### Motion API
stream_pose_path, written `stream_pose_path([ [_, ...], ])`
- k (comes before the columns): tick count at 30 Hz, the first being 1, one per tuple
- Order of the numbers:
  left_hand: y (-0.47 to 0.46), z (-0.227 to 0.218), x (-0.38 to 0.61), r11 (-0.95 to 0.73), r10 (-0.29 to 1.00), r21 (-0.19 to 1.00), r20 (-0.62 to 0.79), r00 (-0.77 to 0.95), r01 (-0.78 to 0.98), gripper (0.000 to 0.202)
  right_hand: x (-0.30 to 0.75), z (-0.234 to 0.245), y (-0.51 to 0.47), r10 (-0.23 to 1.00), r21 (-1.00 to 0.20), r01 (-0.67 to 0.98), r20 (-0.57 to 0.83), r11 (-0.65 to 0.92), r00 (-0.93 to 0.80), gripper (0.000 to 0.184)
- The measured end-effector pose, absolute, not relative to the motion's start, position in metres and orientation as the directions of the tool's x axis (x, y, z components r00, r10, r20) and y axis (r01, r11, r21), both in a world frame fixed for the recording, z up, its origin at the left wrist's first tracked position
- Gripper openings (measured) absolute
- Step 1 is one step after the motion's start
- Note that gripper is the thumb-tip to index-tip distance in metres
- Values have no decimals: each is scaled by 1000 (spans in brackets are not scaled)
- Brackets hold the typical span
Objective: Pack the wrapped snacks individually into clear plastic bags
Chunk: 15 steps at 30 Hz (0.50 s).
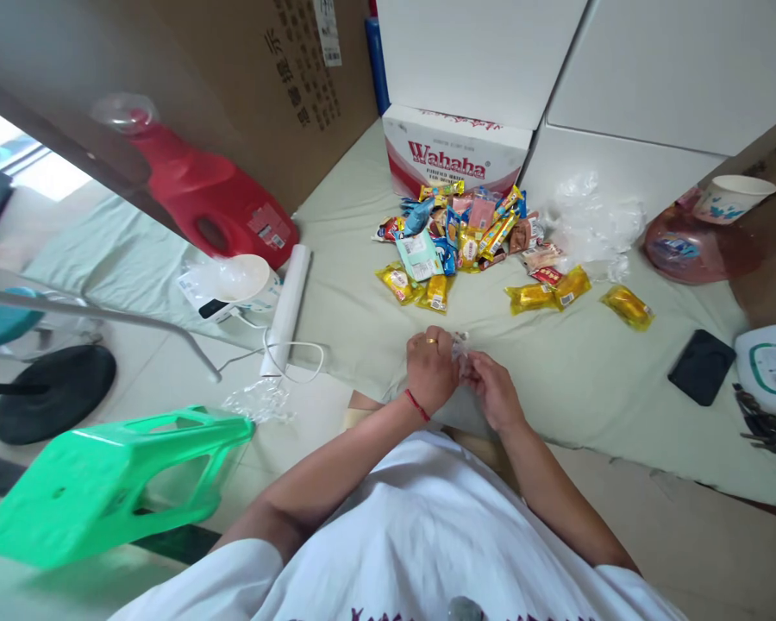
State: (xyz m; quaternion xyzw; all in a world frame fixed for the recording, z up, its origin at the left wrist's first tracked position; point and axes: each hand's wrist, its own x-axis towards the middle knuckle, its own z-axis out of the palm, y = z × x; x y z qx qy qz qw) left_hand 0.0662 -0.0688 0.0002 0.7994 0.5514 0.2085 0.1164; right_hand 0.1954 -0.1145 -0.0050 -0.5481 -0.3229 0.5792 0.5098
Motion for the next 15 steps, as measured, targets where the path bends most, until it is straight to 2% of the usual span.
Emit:
stream_pose_path([
  [2, -69, 5, 63, -449, 893, 464, 239, 380, 764, 24, 193, -4, -117, 929, -851, -428, -365, -305, 62, 56],
  [5, -77, 4, 60, -508, 852, 615, 259, 455, 602, 40, 190, -2, -119, 922, -801, -507, -386, -319, 30, 60],
  [8, -86, -10, 61, -477, 820, 789, 241, 519, 388, 47, 188, -5, -120, 926, -835, -448, -376, -321, 38, 53],
  [11, -88, -24, 61, -334, 797, 937, 222, 561, 103, 49, 190, -12, -121, 933, -903, -311, -343, -296, 110, 44],
  [13, -85, -29, 59, -215, 816, 972, 234, 529, -99, 58, 197, -19, -124, 926, -928, -226, -336, -295, 171, 42],
  [15, -78, -30, 54, -100, 872, 970, 192, 451, -220, 66, 211, -25, -127, 906, -933, -193, -344, -302, 247, 43],
])
